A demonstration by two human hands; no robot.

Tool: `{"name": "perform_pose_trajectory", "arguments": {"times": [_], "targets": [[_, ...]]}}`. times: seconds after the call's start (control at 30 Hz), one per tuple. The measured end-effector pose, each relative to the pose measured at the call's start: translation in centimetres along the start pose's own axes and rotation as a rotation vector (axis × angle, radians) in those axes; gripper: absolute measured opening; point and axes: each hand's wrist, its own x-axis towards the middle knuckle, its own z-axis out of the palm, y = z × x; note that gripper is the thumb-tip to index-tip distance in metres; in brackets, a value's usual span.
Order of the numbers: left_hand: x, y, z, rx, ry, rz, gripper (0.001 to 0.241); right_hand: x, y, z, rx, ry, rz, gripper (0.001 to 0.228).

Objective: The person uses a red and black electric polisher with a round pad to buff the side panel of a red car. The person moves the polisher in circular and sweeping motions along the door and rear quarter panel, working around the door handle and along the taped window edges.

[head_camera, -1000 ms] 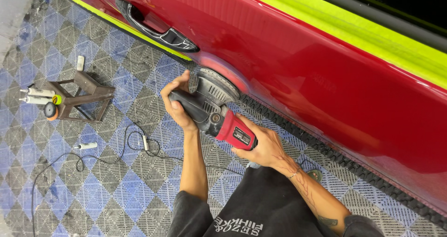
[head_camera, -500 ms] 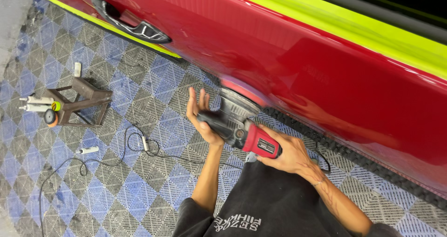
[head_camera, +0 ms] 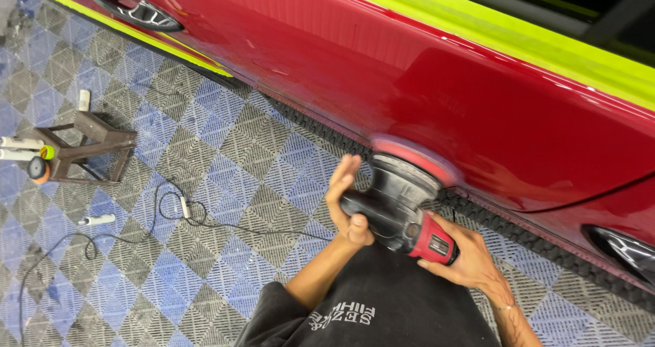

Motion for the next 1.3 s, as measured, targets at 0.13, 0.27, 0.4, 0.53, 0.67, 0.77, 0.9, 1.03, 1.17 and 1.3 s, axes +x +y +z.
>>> {"name": "perform_pose_trajectory", "arguments": {"times": [0.13,0.27,0.4,0.53,0.67,0.77,0.9,1.03,1.17,1.3], "targets": [[-0.4,2.5,3.5,-0.014,-0.143,0.098,0.054,-5.2,3.4,-1.3,-0.039,0.088,-0.001,0.103],[1.2,6.0,7.5,-0.077,-0.252,0.210,0.040,-9.1,7.0,-2.0,0.061,0.172,-0.028,0.102],[4.7,10.0,11.0,-0.159,-0.376,0.236,0.028,-12.4,9.0,-1.8,0.216,0.207,0.052,0.085],[8.6,12.0,11.6,0.036,-0.493,0.495,0.018,-14.2,8.5,2.6,0.653,0.504,0.055,0.106],[11.0,12.6,10.9,-0.019,-0.638,0.199,0.021,-11.1,7.4,7.6,0.892,0.772,-0.056,0.117],[14.1,10.8,8.2,0.028,-0.696,0.222,0.020,-6.2,5.7,10.8,0.944,0.841,-0.128,0.108],[20.5,7.4,1.7,0.055,-0.694,0.217,0.024,3.5,0.1,15.0,0.977,0.831,-0.180,0.099],[27.2,5.4,-6.6,0.117,-0.641,0.286,0.027,13.2,-8.9,18.5,0.967,0.735,-0.167,0.101],[34.7,3.4,-13.5,0.130,-0.561,0.471,0.019,22.5,-17.4,20.3,0.915,0.515,-0.175,0.095],[39.4,2.3,-19.2,0.019,-0.526,0.222,0.013,29.5,-23.1,21.1,0.700,0.486,-0.204,0.094]]}}
